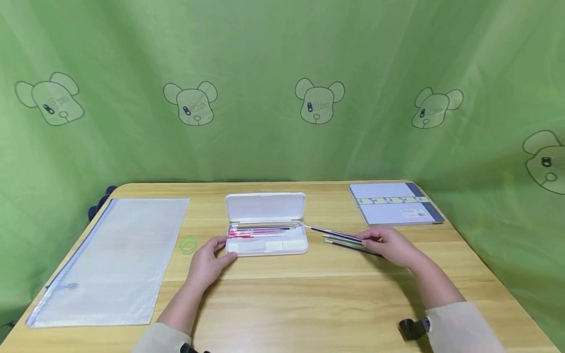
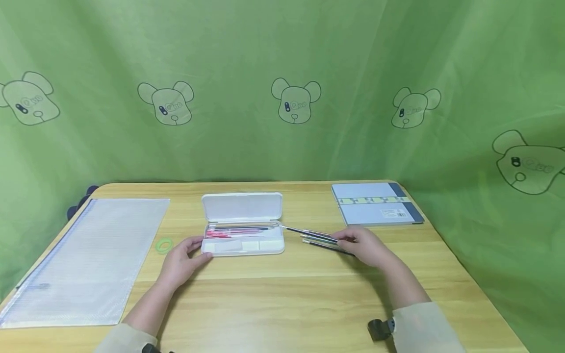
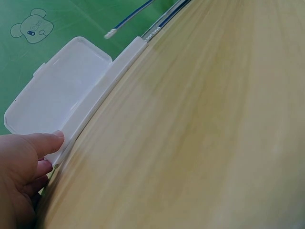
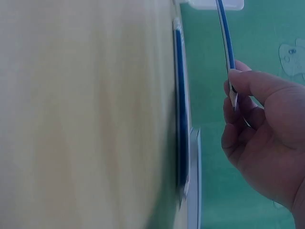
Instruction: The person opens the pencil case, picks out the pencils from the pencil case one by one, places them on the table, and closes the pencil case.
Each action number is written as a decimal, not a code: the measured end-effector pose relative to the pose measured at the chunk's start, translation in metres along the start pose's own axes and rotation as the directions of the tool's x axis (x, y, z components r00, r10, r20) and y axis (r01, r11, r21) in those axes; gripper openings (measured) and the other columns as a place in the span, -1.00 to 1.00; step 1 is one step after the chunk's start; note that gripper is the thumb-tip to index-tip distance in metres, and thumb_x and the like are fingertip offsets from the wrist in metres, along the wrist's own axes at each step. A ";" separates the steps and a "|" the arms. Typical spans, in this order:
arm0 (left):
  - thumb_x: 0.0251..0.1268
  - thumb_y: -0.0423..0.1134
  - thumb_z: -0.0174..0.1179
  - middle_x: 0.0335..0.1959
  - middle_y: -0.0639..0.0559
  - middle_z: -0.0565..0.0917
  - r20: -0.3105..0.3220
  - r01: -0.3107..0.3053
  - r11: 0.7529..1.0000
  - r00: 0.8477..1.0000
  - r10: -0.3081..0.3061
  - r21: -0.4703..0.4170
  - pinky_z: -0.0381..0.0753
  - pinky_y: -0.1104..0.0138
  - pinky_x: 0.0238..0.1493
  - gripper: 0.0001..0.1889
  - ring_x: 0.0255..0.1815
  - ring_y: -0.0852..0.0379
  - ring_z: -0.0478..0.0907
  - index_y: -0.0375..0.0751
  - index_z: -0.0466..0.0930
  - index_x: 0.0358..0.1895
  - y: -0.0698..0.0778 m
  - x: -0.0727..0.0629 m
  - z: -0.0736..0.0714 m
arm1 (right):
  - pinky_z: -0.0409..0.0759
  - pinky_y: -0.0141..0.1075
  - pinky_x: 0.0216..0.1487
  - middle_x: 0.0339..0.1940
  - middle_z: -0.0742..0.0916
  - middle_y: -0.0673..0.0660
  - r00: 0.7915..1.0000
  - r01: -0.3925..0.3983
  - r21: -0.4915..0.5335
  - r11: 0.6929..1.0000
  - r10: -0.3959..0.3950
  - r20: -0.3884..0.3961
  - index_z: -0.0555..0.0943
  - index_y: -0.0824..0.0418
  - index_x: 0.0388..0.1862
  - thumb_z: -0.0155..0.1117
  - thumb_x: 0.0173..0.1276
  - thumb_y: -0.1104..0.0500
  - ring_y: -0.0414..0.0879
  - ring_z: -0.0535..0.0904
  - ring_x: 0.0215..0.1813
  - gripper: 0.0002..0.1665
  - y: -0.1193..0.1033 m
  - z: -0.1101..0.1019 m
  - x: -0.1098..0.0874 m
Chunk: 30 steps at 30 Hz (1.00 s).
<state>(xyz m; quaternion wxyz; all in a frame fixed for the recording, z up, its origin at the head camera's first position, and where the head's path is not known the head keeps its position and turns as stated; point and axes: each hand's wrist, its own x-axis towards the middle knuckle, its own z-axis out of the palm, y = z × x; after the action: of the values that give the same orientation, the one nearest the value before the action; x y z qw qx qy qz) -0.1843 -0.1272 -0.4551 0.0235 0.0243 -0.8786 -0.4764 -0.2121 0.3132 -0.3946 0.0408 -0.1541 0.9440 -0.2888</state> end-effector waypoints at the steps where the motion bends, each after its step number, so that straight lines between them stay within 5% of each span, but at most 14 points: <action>1: 0.18 -0.19 0.37 0.17 -0.22 0.64 0.000 0.000 1.000 1.000 0.000 -0.001 0.28 -0.06 0.46 -0.45 0.35 -0.20 0.45 -0.31 0.49 0.23 0.000 0.000 0.000 | 0.56 -0.32 -0.17 -0.09 0.74 0.20 1.000 -0.007 0.006 1.000 0.007 0.001 0.71 0.24 -0.01 0.23 0.38 0.25 -0.16 0.54 -0.14 -0.75 0.002 0.000 -0.003; 17: 0.19 -0.22 0.37 0.17 -0.24 0.64 -0.003 -0.016 1.000 1.000 0.016 0.001 0.28 -0.07 0.46 -0.45 0.35 -0.21 0.45 -0.34 0.49 0.23 -0.001 0.000 0.000 | 0.48 -0.34 -0.26 -0.11 0.72 0.19 0.995 -0.100 -0.029 0.995 0.100 0.008 0.70 0.24 -0.02 0.23 0.37 0.24 -0.13 0.48 -0.21 -0.75 0.027 -0.004 -0.040; 24: 0.18 -0.22 0.37 0.16 -0.24 0.64 -0.004 -0.011 1.000 1.000 0.011 -0.006 0.28 -0.07 0.46 -0.46 0.34 -0.21 0.46 -0.34 0.49 0.22 -0.001 0.000 0.000 | 0.59 -0.04 0.02 -0.03 0.74 0.27 0.994 -0.111 -0.061 0.992 0.112 0.010 0.72 0.19 -0.08 0.24 0.34 0.27 0.07 0.60 0.03 -0.78 0.032 -0.001 -0.043; 30: 0.18 -0.21 0.37 0.16 -0.24 0.64 -0.006 -0.012 1.000 1.000 0.012 0.004 0.29 -0.07 0.45 -0.45 0.34 -0.21 0.46 -0.34 0.49 0.22 -0.002 0.000 0.001 | 0.61 0.00 -0.01 -0.12 0.76 0.19 0.992 -0.125 -0.078 0.989 0.127 0.022 0.73 0.18 -0.12 0.28 0.31 0.25 0.06 0.63 -0.03 -0.81 0.032 -0.001 -0.044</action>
<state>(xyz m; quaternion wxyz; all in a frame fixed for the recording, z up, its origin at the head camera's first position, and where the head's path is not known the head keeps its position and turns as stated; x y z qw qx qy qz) -0.1844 -0.1278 -0.4571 0.0291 0.0205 -0.8795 -0.4746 -0.1788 0.3526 -0.4117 0.0659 -0.0994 0.9616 -0.2473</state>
